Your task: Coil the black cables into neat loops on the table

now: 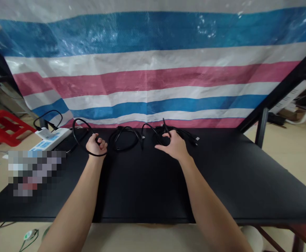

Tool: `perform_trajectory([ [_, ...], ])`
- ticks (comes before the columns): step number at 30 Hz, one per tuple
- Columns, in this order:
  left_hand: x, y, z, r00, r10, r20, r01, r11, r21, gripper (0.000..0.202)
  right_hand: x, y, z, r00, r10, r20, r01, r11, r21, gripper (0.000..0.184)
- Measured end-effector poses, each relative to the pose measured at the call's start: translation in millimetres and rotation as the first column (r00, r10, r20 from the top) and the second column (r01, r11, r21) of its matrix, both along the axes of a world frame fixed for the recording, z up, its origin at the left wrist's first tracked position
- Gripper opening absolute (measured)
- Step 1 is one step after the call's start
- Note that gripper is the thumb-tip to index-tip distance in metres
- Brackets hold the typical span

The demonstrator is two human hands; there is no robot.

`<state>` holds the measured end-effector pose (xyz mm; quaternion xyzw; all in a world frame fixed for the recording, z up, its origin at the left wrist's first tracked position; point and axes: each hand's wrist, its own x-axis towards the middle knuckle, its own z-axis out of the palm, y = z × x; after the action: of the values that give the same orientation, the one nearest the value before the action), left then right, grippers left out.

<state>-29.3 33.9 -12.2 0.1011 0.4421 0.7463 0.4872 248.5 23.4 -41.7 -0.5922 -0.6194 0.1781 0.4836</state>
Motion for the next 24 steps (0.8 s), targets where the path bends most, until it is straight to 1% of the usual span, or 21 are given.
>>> perform_trajectory([
  [1,1.1,-0.4,0.6,1.0,-0.004,0.0,0.004,1.0,0.004,0.016,-4.9,-0.7,-0.1,0.999,-0.01,0.033,0.01,1.0,-0.014,0.043],
  [2,1.9,-0.7,1.2,1.0,-0.006,0.004,0.006,1.0,0.007,0.017,-8.6,-1.0,0.1,0.999,-0.03,0.023,0.03,0.999,-0.021,0.04],
  [3,2.3,-0.9,1.6,1.0,-0.007,0.015,0.007,1.0,0.009,0.017,-10.9,-0.8,0.3,0.997,-0.067,-0.024,0.066,0.998,-0.016,0.039],
  [5,1.9,-1.1,2.0,0.999,-0.012,0.053,0.012,1.0,0.009,0.018,-11.6,1.7,0.5,0.965,-0.179,-0.192,0.187,0.982,0.025,0.038],
  [7,0.4,-1.5,1.4,0.994,-0.034,0.105,0.03,0.999,0.039,0.019,-8.2,5.9,-0.3,0.892,-0.256,-0.373,0.302,0.951,0.07,0.041],
  [9,-1.2,-2.2,-0.1,0.984,-0.104,0.146,0.088,0.99,0.113,0.02,-3.5,10.2,-2.1,0.833,-0.251,-0.493,0.341,0.935,0.1,0.045],
  [11,-1.4,-3.5,-2.3,0.964,-0.218,0.153,0.186,0.962,0.202,0.023,-0.4,12.7,-4.4,0.813,-0.217,-0.54,0.332,0.935,0.124,0.05],
  [13,1.2,-5.0,-4.6,0.932,-0.336,0.135,0.296,0.921,0.252,0.023,-0.7,12.2,-6.1,0.832,-0.211,-0.514,0.328,0.933,0.148,0.051],
  [15,6.8,-6.7,-6.5,0.898,-0.423,0.122,0.384,0.888,0.254,0.021,-4.8,8.8,-6.2,0.884,-0.232,-0.405,0.318,0.935,0.158,0.048],
  [17,14.2,-8.4,-8.0,0.868,-0.482,0.117,0.447,0.862,0.239,0.02,-11.0,4.2,-4.4,0.936,-0.255,-0.244,0.299,0.94,0.163,0.046],
  [19,21.2,-10.2,-9.0,0.847,-0.52,0.114,0.487,0.843,0.23,0.021,-16.6,0.4,-1.5,0.95,-0.289,-0.119,0.305,0.939,0.159,0.047],
  [20,24.0,-11.0,-9.2,0.84,-0.531,0.113,0.498,0.837,0.228,0.023,-18.2,-0.7,-0.1,0.946,-0.309,-0.092,0.32,0.936,0.147,0.045],
  [22,27.7,-12.5,-9.0,0.833,-0.542,0.111,0.509,0.829,0.23,0.028,-18.7,-0.6,2.1,0.926,-0.354,-0.132,0.367,0.925,0.095,0.04],
  [24,29.8,-13.6,-8.5,0.828,-0.552,0.1,0.519,0.822,0.235,0.031,-16.6,2.1,2.9,0.886,-0.374,-0.273,0.4,0.915,0.045,0.039],
])
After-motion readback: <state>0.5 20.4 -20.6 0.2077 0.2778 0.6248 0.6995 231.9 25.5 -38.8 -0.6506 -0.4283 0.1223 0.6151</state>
